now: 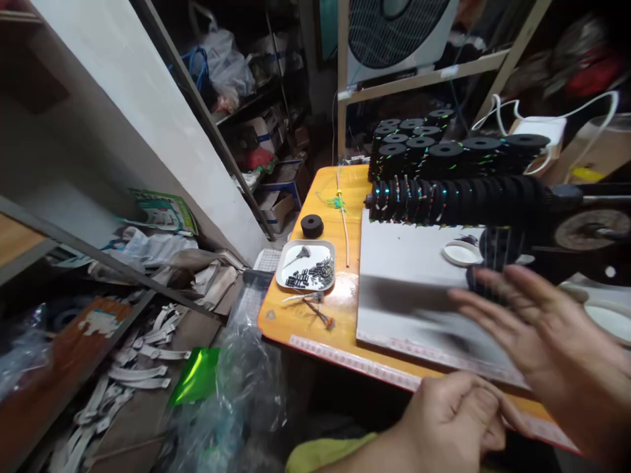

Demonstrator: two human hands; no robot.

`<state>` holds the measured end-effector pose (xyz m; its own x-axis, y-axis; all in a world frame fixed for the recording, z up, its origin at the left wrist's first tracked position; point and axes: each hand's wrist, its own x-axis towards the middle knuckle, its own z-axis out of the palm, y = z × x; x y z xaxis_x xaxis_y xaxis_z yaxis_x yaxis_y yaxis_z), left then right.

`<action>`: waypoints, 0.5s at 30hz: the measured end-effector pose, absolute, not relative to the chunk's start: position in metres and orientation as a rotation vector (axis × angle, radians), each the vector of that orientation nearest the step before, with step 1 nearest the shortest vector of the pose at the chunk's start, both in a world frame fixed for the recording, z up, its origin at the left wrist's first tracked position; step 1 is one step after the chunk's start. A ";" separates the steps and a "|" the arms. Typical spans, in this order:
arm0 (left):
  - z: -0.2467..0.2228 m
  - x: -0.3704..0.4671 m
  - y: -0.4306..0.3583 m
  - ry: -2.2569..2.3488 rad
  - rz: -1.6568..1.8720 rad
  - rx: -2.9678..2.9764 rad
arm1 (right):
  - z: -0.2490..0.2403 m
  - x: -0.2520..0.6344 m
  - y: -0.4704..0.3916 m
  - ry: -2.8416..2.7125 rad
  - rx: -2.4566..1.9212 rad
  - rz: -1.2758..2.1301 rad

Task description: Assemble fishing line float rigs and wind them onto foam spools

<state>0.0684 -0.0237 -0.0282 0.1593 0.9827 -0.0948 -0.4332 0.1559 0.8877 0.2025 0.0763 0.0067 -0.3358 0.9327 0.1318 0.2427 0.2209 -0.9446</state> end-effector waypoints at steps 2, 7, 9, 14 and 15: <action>-0.018 0.057 -0.031 0.864 1.102 0.911 | -0.003 0.195 0.062 -1.366 -1.118 1.688; 0.020 -0.016 -0.053 1.194 0.786 1.357 | 0.024 0.176 0.041 -1.139 -1.276 1.800; 0.030 -0.053 -0.053 1.526 0.846 1.545 | 0.030 0.173 0.041 -1.158 -1.307 1.769; 0.019 -0.112 -0.026 1.990 0.604 2.179 | 0.023 0.173 0.046 -1.107 -1.339 1.826; 0.014 -0.116 -0.019 1.979 0.591 2.214 | 0.020 0.172 0.046 -1.104 -1.337 1.830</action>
